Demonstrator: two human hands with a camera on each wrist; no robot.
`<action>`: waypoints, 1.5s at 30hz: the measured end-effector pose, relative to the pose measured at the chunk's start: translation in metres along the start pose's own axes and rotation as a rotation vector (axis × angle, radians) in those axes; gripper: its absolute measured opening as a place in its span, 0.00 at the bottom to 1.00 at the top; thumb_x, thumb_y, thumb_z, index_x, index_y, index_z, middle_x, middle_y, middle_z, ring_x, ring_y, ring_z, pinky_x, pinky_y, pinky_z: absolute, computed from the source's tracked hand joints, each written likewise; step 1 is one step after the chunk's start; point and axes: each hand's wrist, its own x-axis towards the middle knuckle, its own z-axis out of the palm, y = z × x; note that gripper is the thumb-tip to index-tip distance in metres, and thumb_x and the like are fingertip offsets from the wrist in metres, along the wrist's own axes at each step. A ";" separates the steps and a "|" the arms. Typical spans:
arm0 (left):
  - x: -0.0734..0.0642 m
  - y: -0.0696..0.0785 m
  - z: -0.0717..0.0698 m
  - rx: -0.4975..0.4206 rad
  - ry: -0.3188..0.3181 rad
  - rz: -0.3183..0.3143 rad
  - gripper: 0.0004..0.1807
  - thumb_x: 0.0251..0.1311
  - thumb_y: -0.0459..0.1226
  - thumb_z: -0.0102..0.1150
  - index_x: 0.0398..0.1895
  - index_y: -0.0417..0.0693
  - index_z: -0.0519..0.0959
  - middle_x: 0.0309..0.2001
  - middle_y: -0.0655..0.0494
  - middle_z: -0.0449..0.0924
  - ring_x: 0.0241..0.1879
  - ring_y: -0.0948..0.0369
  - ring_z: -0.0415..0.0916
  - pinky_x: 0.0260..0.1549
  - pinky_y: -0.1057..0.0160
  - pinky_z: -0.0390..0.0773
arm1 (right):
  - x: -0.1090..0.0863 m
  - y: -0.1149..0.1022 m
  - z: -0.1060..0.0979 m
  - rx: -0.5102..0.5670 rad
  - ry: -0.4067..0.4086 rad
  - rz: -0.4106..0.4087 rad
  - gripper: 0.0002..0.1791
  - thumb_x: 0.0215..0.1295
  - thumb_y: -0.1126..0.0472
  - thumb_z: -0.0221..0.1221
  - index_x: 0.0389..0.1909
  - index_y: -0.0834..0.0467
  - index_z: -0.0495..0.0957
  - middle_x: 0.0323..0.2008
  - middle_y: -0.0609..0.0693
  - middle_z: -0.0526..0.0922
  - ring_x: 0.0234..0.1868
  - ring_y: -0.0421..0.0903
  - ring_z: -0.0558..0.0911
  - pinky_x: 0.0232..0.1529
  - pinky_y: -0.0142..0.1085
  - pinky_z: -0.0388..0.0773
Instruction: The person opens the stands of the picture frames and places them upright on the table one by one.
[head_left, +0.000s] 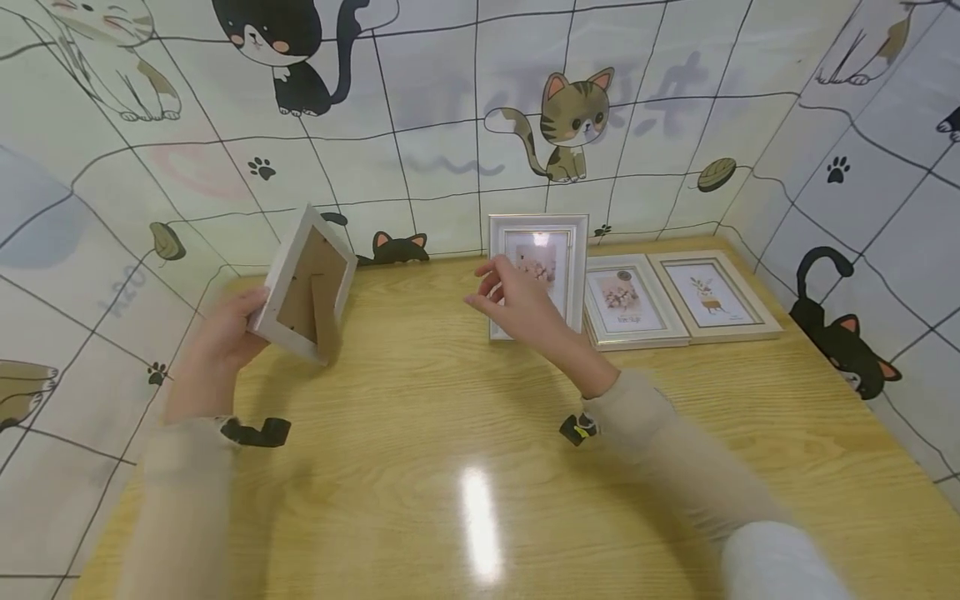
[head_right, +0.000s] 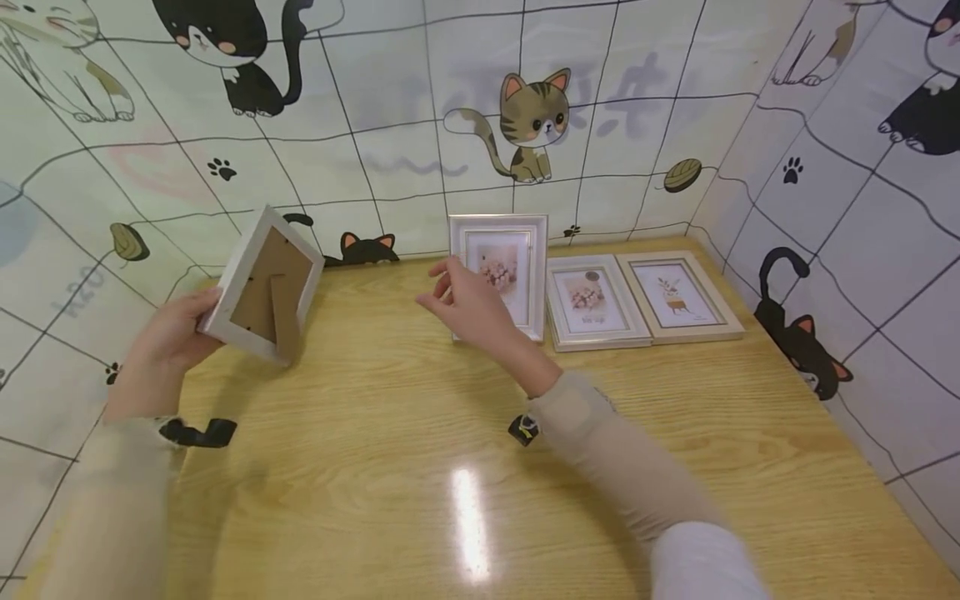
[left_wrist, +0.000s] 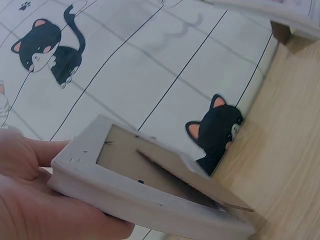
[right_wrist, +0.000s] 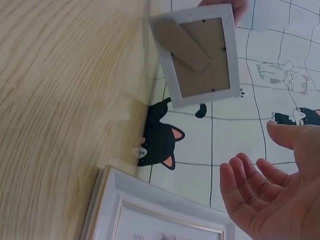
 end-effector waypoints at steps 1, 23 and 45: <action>0.001 -0.001 0.005 0.006 0.013 0.011 0.32 0.77 0.47 0.41 0.77 0.44 0.52 0.52 0.70 0.73 0.58 0.66 0.65 0.64 0.62 0.68 | 0.001 -0.003 0.003 -0.001 -0.010 0.001 0.23 0.69 0.51 0.61 0.59 0.57 0.70 0.43 0.51 0.80 0.43 0.48 0.81 0.43 0.38 0.80; 0.014 -0.029 0.095 -0.175 0.208 0.143 0.29 0.78 0.33 0.30 0.77 0.34 0.39 0.79 0.39 0.41 0.80 0.50 0.45 0.77 0.58 0.53 | 0.007 -0.006 0.032 0.010 -0.096 -0.027 0.21 0.69 0.50 0.61 0.57 0.55 0.70 0.44 0.50 0.82 0.47 0.48 0.83 0.49 0.40 0.82; 0.021 -0.067 0.122 -0.049 0.262 0.212 0.17 0.76 0.27 0.32 0.65 0.34 0.53 0.72 0.37 0.54 0.75 0.48 0.53 0.77 0.50 0.55 | 0.003 -0.004 0.039 -0.015 -0.126 -0.066 0.21 0.70 0.50 0.60 0.57 0.57 0.70 0.43 0.51 0.82 0.46 0.48 0.84 0.51 0.40 0.82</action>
